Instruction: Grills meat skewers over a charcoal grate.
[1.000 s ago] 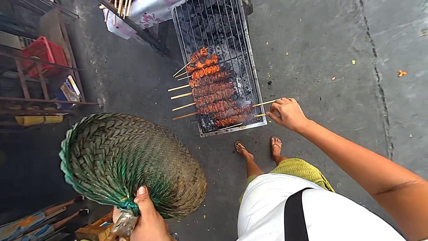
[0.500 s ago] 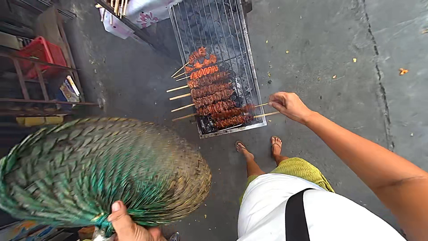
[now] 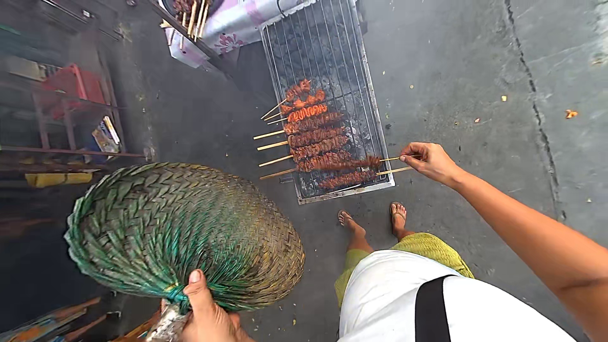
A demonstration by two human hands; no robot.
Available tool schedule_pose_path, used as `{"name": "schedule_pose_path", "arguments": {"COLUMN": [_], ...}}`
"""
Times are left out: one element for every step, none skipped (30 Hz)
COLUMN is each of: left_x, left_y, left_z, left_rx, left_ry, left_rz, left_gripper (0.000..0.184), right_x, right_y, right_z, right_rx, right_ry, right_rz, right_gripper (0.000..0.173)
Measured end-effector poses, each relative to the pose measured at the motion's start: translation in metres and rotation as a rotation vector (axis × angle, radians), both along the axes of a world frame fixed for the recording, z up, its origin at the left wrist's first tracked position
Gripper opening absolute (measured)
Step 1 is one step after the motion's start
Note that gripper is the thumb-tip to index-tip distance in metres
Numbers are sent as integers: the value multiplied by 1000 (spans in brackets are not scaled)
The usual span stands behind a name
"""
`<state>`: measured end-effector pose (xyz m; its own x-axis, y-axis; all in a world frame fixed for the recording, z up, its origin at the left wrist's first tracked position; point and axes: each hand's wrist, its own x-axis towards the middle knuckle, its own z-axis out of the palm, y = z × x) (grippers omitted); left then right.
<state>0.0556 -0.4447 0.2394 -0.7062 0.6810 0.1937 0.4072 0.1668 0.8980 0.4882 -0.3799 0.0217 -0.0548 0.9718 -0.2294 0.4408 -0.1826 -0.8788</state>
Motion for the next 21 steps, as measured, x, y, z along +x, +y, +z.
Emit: {"name": "schedule_pose_path", "arguments": {"left_x": [-4,-7,-8,-8,-8,-8,-9,-10,-9,-9,-8,-8,-8,-8,-10,-13,-18,-25,-35,-48,-64], "left_y": [6,11,15,18,20,21,21,18,15,13,12,11,9,7,7,8,11,15,21,29,37], "left_z": [-1,-1,-1,0,1,2,2,2,2,3,4,5,6,8,10,12,14,15,15,11,5], "left_rx": [8,16,23,29,37,39,35,22,0,-20,-33,-51,-74,-86,-67,-32,-9,-6,-18,-39,-60], "left_ry": [-5,-12,-20,-21,-20,-18,-12,0,25,77,152,220,251,228,140,4,-133,-222,-224,-141,0], "left_rz": [-16,-25,-29,-30,-31,-34,-38,-39,-37,-34,-47,-62,-87,-131,-188,-226,-241,-225,-182,-132,-96], "left_gripper": [56,56,55,54,53,52,54,55,56,55,54,55,57,59,57,54,51,50,52,54,56], "right_x": [-4,-9,-14,-17,-20,-22,-22,-21,-19,-15,-12,-9,-7,-4,-2,0,3,4,4,0,-6], "right_y": [0,2,3,4,6,7,8,7,5,3,5,9,12,13,13,13,13,13,12,10,7], "right_z": [1,2,1,-3,-8,-14,-20,-25,-29,-31,-31,-28,-21,-11,0,11,21,29,37,45,54], "right_rx": [13,26,35,34,25,14,8,9,21,48,82,93,82,53,22,4,-8,-13,-16,-24,-36], "right_ry": [5,7,-2,-14,-25,-33,-43,-58,-82,-110,-128,-132,-121,-103,-83,-59,-35,-8,18,49,92], "right_rz": [-16,-35,-50,-57,-58,-57,-47,-24,12,50,78,91,96,90,68,37,3,-31,-70,-121,-185], "right_gripper": [11,10,10,10,10,11,11,13,16,19,19,20,21,20,20,19,20,22,24,25,26]}}
